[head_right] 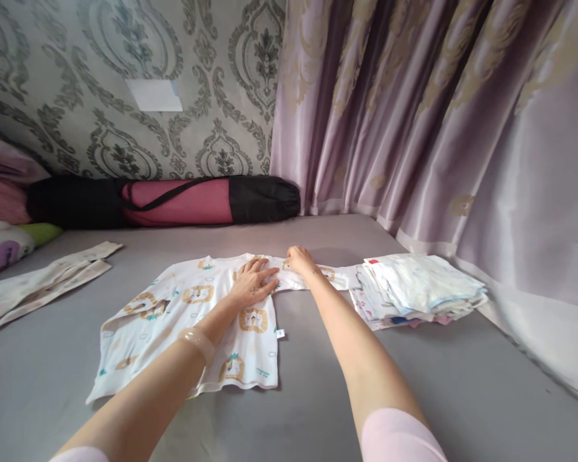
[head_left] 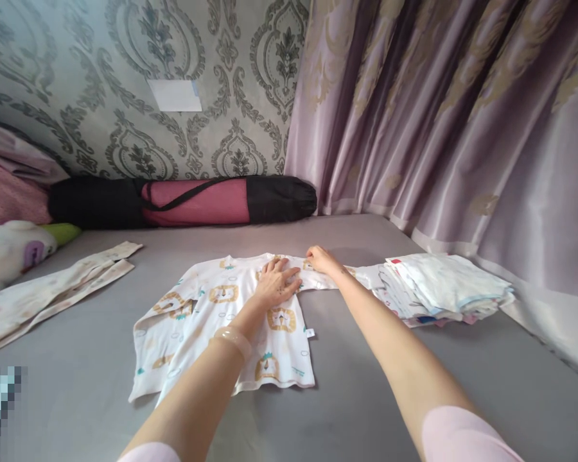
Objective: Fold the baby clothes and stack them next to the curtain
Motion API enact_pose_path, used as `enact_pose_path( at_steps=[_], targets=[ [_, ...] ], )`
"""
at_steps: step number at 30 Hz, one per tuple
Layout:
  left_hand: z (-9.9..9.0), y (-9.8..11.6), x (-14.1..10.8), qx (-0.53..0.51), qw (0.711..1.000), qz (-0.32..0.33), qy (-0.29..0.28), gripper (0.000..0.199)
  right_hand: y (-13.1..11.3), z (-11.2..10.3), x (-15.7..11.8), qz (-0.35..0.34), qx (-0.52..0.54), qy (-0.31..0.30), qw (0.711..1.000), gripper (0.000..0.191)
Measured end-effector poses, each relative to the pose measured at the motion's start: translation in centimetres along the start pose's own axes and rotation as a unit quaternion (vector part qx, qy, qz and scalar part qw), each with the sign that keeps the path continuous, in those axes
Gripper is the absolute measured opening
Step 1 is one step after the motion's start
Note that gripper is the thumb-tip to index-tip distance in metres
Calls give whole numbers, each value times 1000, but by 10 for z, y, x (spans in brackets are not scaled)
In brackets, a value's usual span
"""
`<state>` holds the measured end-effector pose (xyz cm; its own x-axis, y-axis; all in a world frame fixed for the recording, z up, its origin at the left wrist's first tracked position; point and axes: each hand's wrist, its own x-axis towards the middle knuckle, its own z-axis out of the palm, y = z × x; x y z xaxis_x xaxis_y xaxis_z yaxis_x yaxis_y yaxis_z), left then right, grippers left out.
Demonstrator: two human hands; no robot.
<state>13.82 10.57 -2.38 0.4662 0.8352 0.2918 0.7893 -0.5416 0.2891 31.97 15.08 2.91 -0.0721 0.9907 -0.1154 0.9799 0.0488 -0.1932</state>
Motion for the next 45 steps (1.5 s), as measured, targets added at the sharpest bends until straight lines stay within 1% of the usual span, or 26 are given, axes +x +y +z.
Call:
enact_pose_path(
  at_steps=[4,6,9,11,16,18,21,23,27,29,31,35,38,40,41,43,45],
  targets=[
    [0,1,0,2,1000,-5,-11,43,1,0,14,10,12,-26,1000,17],
    [-1,2,0,8,1000,-9,-25,44,-1,3,12,15,7,1,1000,18],
    [-3,4,0,22,999,-12,-40,47,-7,14,4,27,-6,80,996,31],
    [-3,5,0,30,998,-9,-47,49,-9,23,-1,33,-10,115,993,34],
    [-3,7,1,42,998,-8,-54,52,-3,39,-12,31,-6,144,989,34],
    [-3,7,1,43,997,-15,-58,52,2,45,-21,10,-4,148,989,35],
    [-2,7,1,41,997,-25,-62,52,13,52,-39,-49,0,143,989,42],
    [-1,6,2,36,997,-23,-63,52,22,53,-50,-63,-10,113,992,50],
    [1,3,3,23,997,-15,-70,53,47,41,-66,-3,-25,16,1000,61],
    [2,1,4,14,997,-15,-76,54,60,34,-72,33,-27,-9,999,61],
    [3,0,4,11,997,-15,-80,55,70,30,-77,57,-50,-2,997,57],
    [2,4,2,28,996,-14,-81,56,80,35,-82,67,-120,57,989,53],
    [-6,14,4,42,994,-14,-96,55,82,42,-81,71,-144,78,984,52],
    [-16,22,7,57,992,-9,-115,58,84,46,-78,75,-148,81,983,53],
    [-24,25,8,62,991,-3,-116,59,84,47,-76,77,-150,81,982,53],
    [-42,25,5,58,994,7,-91,60,84,48,-72,79,-148,76,983,54],
    [-65,12,-10,35,998,2,-47,56,84,46,-69,88,-141,71,984,54]
  ],
)
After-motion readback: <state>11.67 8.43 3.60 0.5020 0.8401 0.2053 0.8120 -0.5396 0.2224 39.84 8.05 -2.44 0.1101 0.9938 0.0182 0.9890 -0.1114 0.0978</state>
